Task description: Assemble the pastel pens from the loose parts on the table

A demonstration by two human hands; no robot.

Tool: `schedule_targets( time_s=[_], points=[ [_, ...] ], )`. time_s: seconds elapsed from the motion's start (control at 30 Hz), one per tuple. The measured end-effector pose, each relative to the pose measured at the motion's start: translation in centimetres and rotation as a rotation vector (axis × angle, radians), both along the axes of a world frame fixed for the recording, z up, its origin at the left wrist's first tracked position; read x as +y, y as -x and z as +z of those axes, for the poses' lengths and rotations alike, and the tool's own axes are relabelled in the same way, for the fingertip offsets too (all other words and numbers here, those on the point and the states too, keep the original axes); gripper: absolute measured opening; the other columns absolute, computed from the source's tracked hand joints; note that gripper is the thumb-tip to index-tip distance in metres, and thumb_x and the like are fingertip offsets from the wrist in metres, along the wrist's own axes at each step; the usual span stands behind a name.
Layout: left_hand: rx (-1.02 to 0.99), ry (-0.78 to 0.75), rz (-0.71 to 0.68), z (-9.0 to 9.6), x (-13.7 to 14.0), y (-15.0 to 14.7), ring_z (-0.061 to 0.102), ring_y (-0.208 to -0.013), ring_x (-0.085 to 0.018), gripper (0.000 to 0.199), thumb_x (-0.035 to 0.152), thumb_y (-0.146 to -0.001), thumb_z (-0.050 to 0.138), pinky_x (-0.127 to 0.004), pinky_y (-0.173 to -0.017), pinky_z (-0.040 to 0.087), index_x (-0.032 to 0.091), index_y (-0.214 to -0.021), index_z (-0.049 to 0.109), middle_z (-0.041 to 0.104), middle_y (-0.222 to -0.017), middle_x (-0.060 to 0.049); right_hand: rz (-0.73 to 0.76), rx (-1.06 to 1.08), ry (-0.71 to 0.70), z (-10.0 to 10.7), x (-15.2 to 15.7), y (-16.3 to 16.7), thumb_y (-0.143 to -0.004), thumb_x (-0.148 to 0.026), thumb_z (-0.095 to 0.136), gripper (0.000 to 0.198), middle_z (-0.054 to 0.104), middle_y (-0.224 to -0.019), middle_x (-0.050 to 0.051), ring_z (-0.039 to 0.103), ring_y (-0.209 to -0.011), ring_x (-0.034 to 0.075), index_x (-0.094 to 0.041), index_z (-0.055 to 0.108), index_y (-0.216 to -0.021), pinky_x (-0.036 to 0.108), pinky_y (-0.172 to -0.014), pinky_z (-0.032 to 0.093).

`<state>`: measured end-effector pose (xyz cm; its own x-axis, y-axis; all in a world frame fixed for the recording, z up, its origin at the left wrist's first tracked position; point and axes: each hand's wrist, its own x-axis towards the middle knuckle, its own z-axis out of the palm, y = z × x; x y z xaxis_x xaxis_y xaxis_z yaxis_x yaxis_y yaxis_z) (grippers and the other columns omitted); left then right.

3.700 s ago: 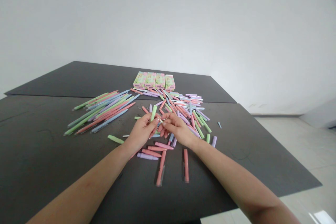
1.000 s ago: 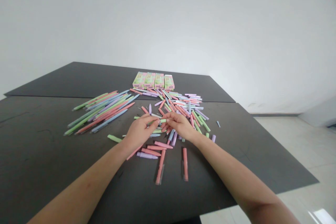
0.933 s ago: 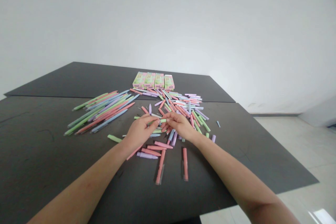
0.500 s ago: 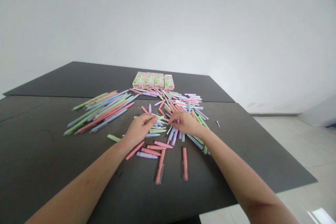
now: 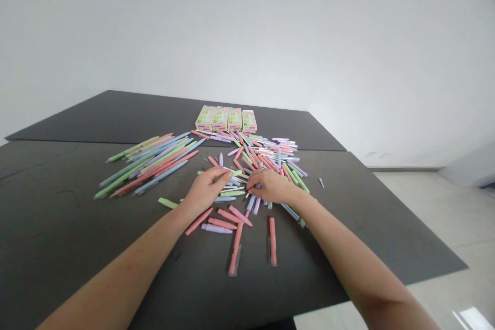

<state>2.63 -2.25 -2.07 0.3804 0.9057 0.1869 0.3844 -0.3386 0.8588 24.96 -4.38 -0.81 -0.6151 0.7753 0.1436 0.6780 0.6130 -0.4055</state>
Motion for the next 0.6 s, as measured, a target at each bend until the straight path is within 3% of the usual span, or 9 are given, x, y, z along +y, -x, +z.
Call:
schedule_targets(
  time_s=[0.17,0.43,0.6],
  points=[
    [-0.027,0.042,-0.003,0.0,-0.1,0.0,0.065,-0.092,-0.025,0.042,0.048,-0.086,0.051,-0.032,-0.082,0.048,0.014,-0.096,0.074,0.074,-0.094,-0.006,-0.025,-0.035,0.001,0.3,0.0,0.3,-0.081,-0.014,0.062,0.011,0.073,-0.087,0.006,0.065,-0.087,0.018,-0.015,0.073,-0.082,0.028,-0.083,0.046],
    [-0.052,0.078,0.01,0.2,-0.3,-0.2,0.065,-0.092,-0.025,0.041,0.049,-0.085,0.054,-0.031,-0.08,0.048,0.016,-0.092,0.075,0.074,-0.093,-0.005,0.032,-0.26,0.047,1.1,1.6,0.9,-0.078,-0.016,0.067,0.008,0.072,-0.087,0.004,0.064,-0.089,0.019,-0.02,0.074,-0.08,0.028,-0.081,0.045],
    [-0.091,0.121,0.014,0.3,-0.3,-0.2,0.065,-0.092,-0.025,0.042,0.051,-0.083,0.056,-0.032,-0.082,0.048,0.016,-0.095,0.075,0.074,-0.093,-0.005,0.142,-0.386,-0.014,1.7,1.7,1.4,-0.084,-0.014,0.06,0.012,0.07,-0.091,0.006,0.064,-0.091,0.019,-0.018,0.071,-0.082,0.027,-0.079,0.046]
  ],
)
